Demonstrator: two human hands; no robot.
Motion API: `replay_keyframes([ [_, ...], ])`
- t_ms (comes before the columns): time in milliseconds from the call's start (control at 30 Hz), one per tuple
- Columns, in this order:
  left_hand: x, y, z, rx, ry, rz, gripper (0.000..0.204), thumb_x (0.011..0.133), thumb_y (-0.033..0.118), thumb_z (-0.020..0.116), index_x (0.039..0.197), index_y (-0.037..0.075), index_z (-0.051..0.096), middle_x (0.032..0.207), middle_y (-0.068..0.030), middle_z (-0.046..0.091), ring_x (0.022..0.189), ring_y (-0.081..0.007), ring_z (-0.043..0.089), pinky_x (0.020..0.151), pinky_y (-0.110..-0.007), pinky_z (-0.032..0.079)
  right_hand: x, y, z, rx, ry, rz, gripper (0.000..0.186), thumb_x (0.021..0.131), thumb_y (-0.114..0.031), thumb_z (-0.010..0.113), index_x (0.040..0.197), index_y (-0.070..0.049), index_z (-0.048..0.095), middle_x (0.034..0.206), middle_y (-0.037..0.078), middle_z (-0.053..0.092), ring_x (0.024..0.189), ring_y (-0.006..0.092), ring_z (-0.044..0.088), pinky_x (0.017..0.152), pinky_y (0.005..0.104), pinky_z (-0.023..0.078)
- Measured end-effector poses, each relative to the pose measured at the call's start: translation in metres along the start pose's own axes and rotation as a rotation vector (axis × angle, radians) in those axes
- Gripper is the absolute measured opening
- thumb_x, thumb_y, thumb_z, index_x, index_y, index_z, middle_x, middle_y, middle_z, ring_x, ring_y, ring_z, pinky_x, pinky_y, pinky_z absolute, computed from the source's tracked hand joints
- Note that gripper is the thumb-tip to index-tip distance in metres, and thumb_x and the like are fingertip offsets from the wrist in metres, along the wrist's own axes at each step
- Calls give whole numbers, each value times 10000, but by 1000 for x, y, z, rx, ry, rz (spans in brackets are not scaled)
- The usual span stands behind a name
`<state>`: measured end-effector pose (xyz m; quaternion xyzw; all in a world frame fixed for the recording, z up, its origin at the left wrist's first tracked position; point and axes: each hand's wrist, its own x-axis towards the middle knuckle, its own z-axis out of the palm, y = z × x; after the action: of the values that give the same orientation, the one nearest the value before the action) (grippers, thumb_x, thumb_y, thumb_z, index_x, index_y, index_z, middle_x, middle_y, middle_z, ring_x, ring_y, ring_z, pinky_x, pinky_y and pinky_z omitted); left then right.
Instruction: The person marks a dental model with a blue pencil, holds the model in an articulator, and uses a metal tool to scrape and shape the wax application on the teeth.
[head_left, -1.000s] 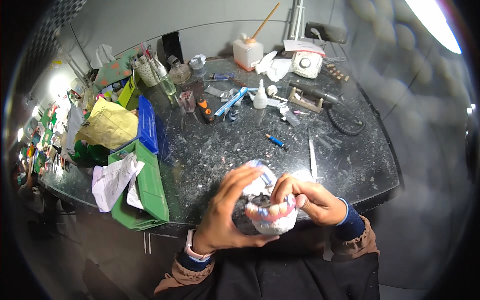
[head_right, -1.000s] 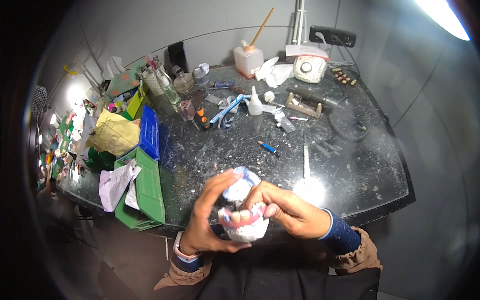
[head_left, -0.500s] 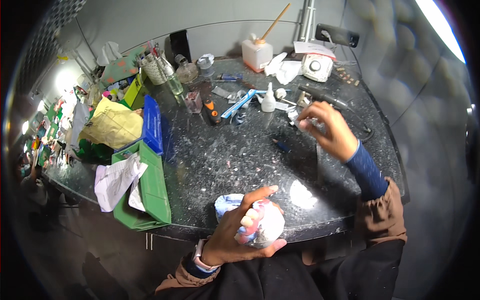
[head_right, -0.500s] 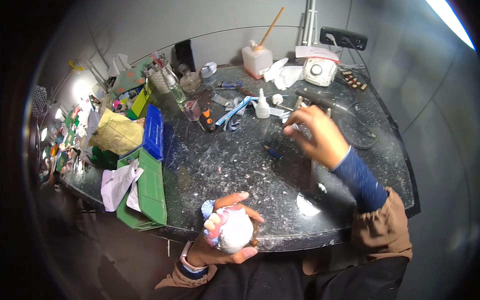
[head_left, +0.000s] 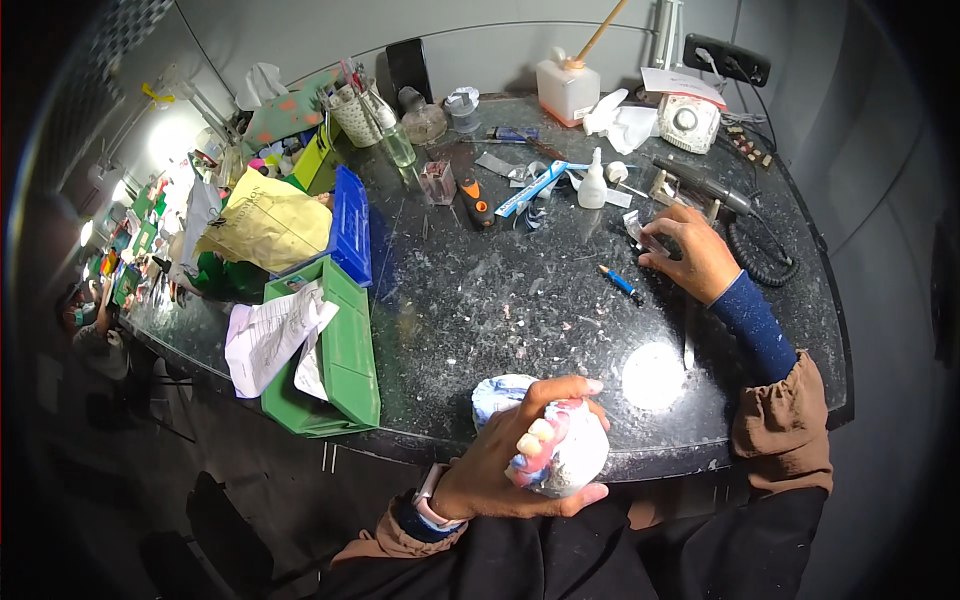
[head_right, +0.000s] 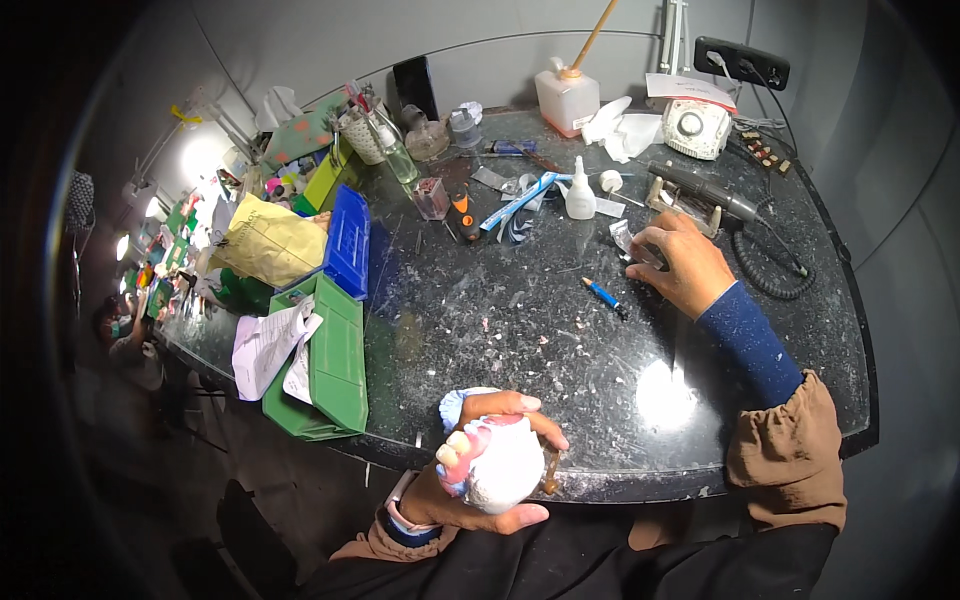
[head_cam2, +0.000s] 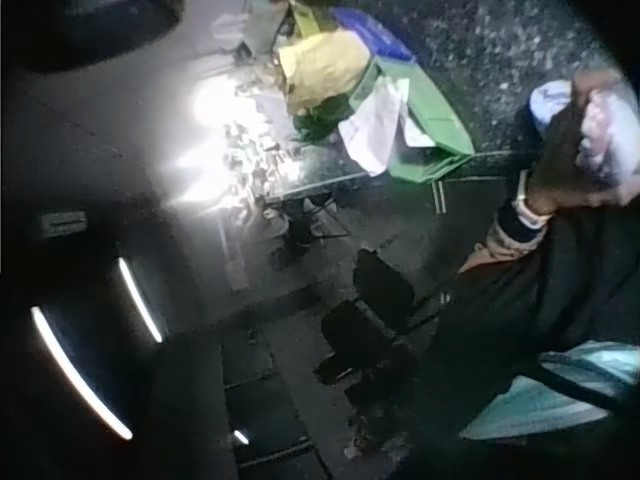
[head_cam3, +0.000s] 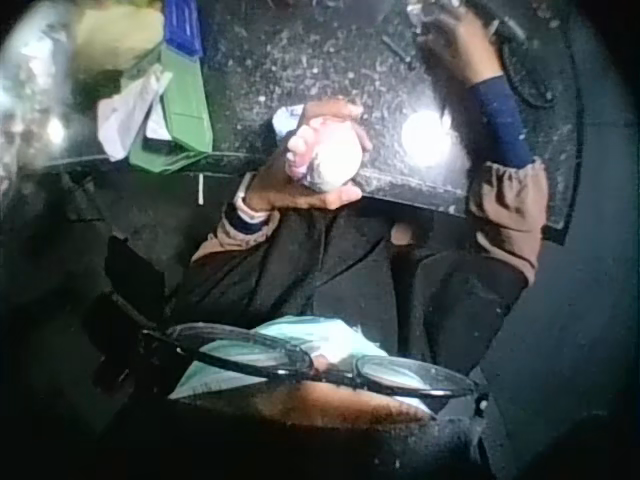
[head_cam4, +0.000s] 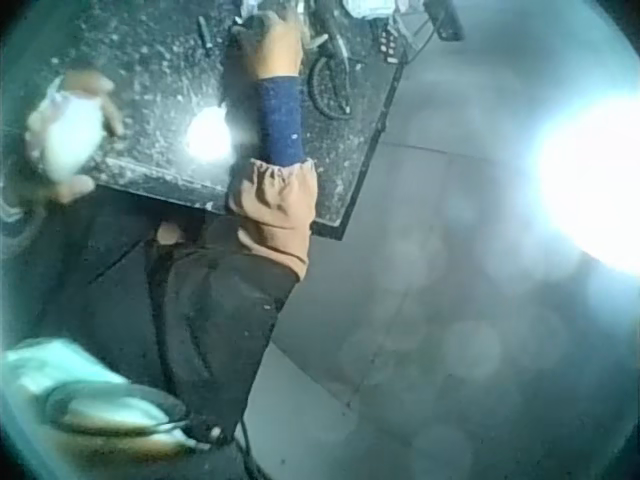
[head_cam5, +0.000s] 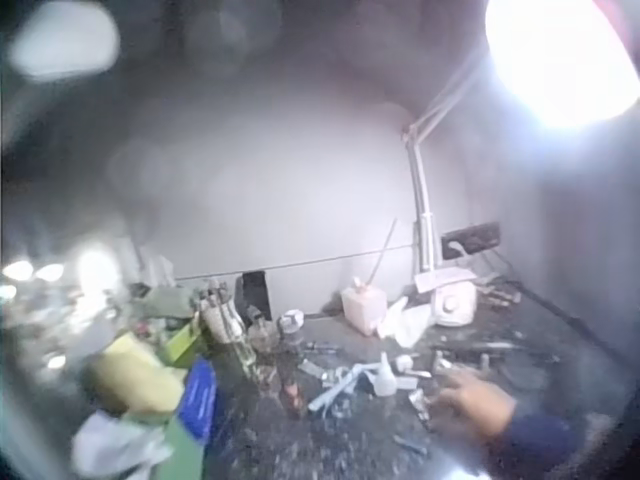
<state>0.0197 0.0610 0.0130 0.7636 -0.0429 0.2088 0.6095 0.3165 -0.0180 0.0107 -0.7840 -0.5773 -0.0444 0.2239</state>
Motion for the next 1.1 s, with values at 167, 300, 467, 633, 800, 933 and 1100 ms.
replay_keyframes([
  [167,-5,-4,3,-38,57,75,669,668,178,795,1178,30,388,1242,-173,453,922,-317,625,779,-392,508,3,-1,1,103,-57,56,190,765,-107,690,945,-55,658,905,104,570,881,283,579,777,367,471],
  [300,0,3,-1,-53,24,1,625,672,163,789,1144,26,403,1207,-173,479,929,-322,624,765,-384,509,2,1,4,115,-11,73,192,760,-57,671,952,-52,660,871,103,576,844,283,593,754,356,476],
  [467,-4,3,1,-124,-28,-45,789,665,35,782,1290,81,303,1026,-162,580,884,-195,588,757,-331,465,4,-3,-5,115,-12,26,195,770,-84,680,959,-44,658,913,110,592,873,296,597,773,365,477],
  [633,-5,-5,-8,-144,284,15,667,678,119,799,1194,54,381,1041,-132,530,860,-177,579,736,-299,500,6,-14,-29,62,77,-5,199,791,-149,688,950,-35,654,963,127,603,934,316,582,808,384,469],
  [800,-7,-7,-29,-119,519,26,748,742,104,762,1262,51,227,938,-93,561,878,-163,566,819,-317,486,10,-24,-49,-34,48,-58,179,790,-145,678,926,-32,653,930,121,602,929,305,577,799,380,469],
  [933,-7,-10,-31,-118,550,44,769,745,178,772,1261,62,215,973,-103,572,907,-171,559,871,-342,453,24,-9,-50,-101,71,-141,146,798,-123,657,904,-24,656,904,128,605,878,302,593,774,373,481],
  [1100,-11,-7,-34,-31,524,7,787,739,184,779,1273,65,213,1028,-113,578,867,-140,530,817,-295,441,73,-32,-50,69,64,-131,109,807,-94,629,850,-1,666,779,136,640,708,286,639,683,378,511],
])
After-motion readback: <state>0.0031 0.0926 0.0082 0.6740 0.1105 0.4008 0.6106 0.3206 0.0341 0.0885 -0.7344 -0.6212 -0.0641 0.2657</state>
